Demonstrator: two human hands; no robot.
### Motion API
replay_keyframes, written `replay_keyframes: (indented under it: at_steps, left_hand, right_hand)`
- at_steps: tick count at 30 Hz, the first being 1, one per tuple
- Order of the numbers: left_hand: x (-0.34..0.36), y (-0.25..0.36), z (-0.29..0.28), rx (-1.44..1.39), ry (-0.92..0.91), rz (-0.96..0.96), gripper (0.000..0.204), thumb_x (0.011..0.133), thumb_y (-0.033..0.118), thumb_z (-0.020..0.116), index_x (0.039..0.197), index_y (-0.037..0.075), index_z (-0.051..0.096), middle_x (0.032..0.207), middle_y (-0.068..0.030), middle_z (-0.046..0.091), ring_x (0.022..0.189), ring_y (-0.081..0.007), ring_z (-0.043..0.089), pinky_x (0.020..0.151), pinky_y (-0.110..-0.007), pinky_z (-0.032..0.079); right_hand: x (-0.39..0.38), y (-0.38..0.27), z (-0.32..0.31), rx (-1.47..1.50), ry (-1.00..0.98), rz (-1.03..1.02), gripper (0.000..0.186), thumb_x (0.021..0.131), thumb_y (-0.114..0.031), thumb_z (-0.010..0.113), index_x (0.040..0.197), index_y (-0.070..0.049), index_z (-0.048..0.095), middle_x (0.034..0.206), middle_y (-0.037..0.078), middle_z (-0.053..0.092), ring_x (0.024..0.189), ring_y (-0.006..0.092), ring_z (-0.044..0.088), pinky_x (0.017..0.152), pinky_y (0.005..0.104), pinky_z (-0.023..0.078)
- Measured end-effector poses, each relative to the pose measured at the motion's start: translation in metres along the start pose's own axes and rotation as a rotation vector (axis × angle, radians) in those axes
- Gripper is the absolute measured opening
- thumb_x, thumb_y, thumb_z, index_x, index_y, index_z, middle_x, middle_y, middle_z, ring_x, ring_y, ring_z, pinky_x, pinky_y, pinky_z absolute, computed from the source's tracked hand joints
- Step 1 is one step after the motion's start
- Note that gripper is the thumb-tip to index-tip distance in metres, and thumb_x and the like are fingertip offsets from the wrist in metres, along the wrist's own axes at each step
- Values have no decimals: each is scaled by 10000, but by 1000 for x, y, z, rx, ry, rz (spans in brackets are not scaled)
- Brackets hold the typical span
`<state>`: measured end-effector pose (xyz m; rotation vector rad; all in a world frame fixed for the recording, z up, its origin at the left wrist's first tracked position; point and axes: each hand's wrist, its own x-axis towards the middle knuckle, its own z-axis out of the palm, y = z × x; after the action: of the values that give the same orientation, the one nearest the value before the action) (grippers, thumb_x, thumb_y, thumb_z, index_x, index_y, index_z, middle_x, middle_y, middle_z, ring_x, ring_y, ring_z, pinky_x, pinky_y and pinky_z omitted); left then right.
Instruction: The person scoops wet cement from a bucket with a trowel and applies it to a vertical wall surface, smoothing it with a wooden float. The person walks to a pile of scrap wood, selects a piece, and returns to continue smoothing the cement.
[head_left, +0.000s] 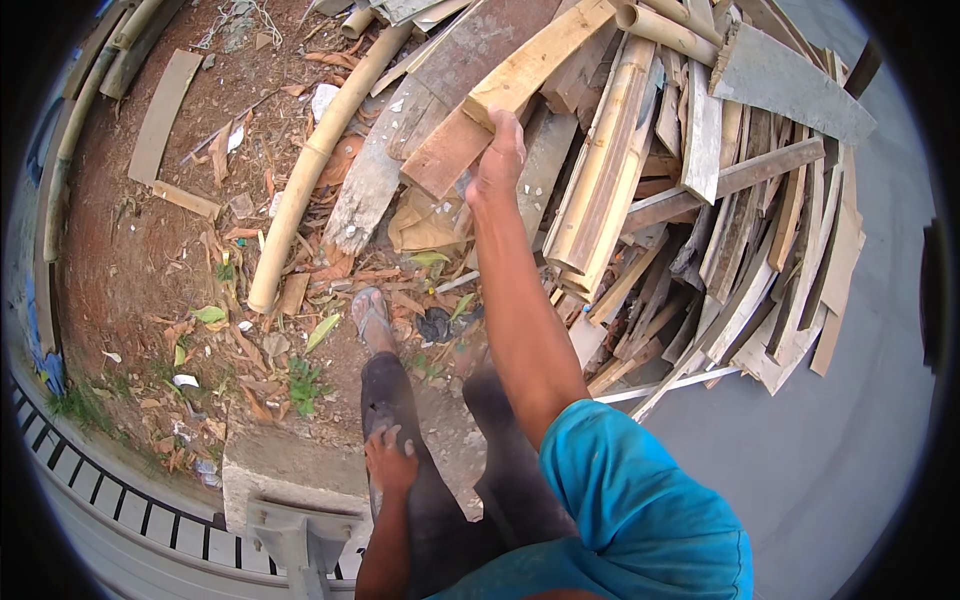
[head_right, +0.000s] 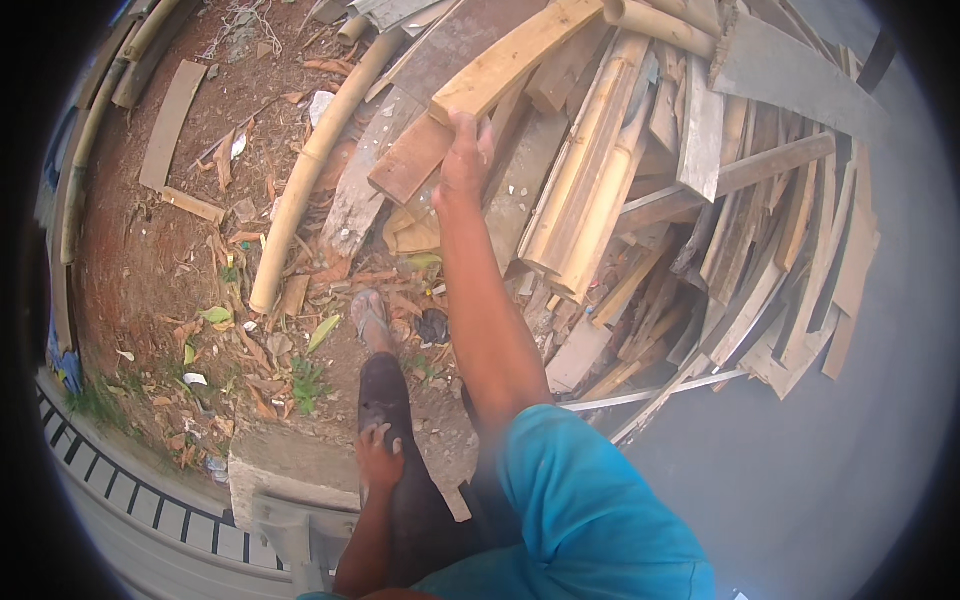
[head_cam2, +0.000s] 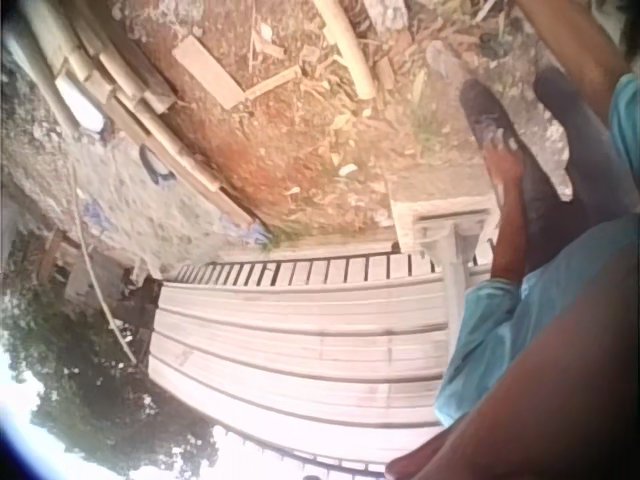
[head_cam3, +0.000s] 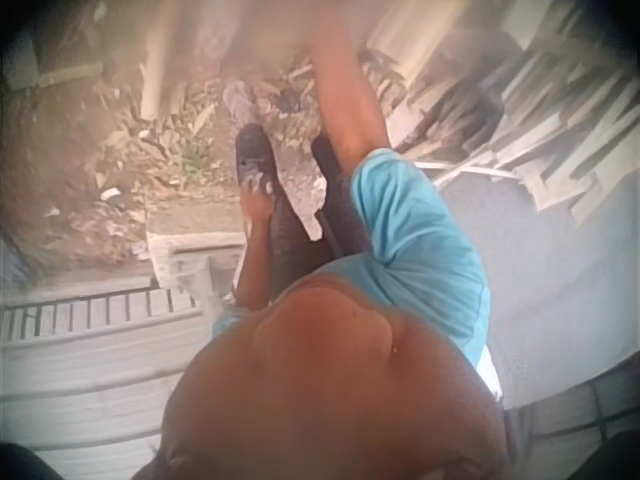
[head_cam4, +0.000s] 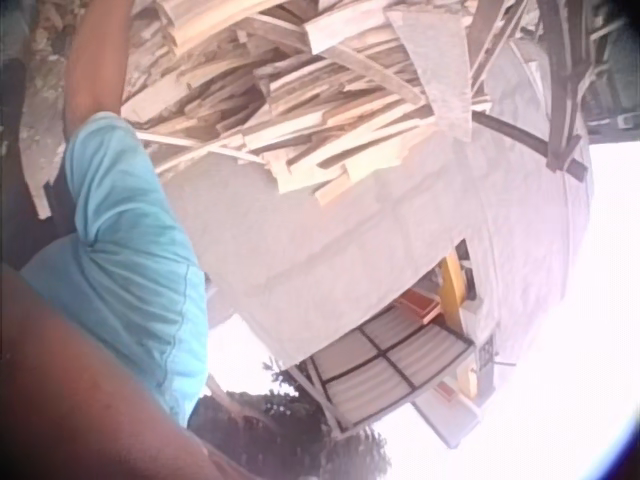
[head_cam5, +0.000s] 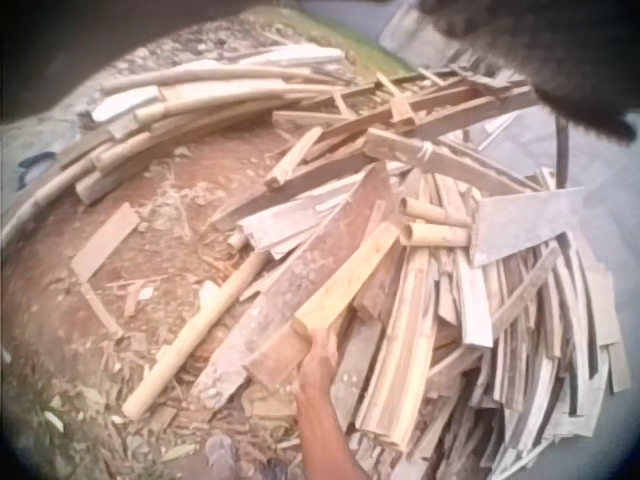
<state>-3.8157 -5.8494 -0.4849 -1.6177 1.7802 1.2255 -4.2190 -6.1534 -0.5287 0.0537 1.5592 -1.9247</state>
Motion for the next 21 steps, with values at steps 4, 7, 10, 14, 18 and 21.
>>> replay_keyframes:
  at_steps: [4,7,10,14,18,21]
  left_hand:
    - [10,1,1,20,-36,12,414,826,224,699,1231,180,628,1322,-72,512,1267,-323,435,1041,-466,396]
    - [14,-1,-1,9,-37,23,413,824,225,702,1228,177,631,1321,-76,513,1264,-327,437,1042,-469,395]
    - [11,-2,0,16,-40,26,412,823,227,704,1225,174,634,1317,-83,515,1255,-329,444,1042,-472,394]
    - [11,-3,6,52,-48,19,403,830,246,699,1222,175,638,1316,-85,509,1254,-322,442,1032,-475,393]
    - [12,-10,9,56,-40,47,384,843,273,688,1215,190,644,1325,-73,495,1262,-309,430,1016,-477,389]
    - [13,-6,10,53,-51,22,373,851,285,680,1213,203,647,1330,-66,489,1266,-304,425,1011,-477,385]
  right_hand:
    - [45,-5,23,-402,333,-79,963,738,-304,709,1482,104,253,1363,259,481,1203,357,540,1051,410,420]
    - [62,-14,23,-759,455,-176,873,792,-302,701,1480,60,304,1400,264,407,1226,391,469,1050,446,405]
    - [51,-16,31,-1248,602,-443,635,857,-253,683,1395,-3,457,1391,223,351,1228,391,381,1029,473,370]
    - [-16,5,34,-1192,201,-608,512,830,-190,713,1295,-52,548,1343,203,393,1224,388,390,1048,486,336]
    - [-110,45,-2,-1134,-223,-447,371,833,-151,707,1182,-78,607,1251,186,487,1195,377,462,1024,474,369]
    - [-172,78,-54,-1219,-403,-173,313,847,-176,690,1134,-66,633,1158,182,578,1141,370,520,1004,450,404]
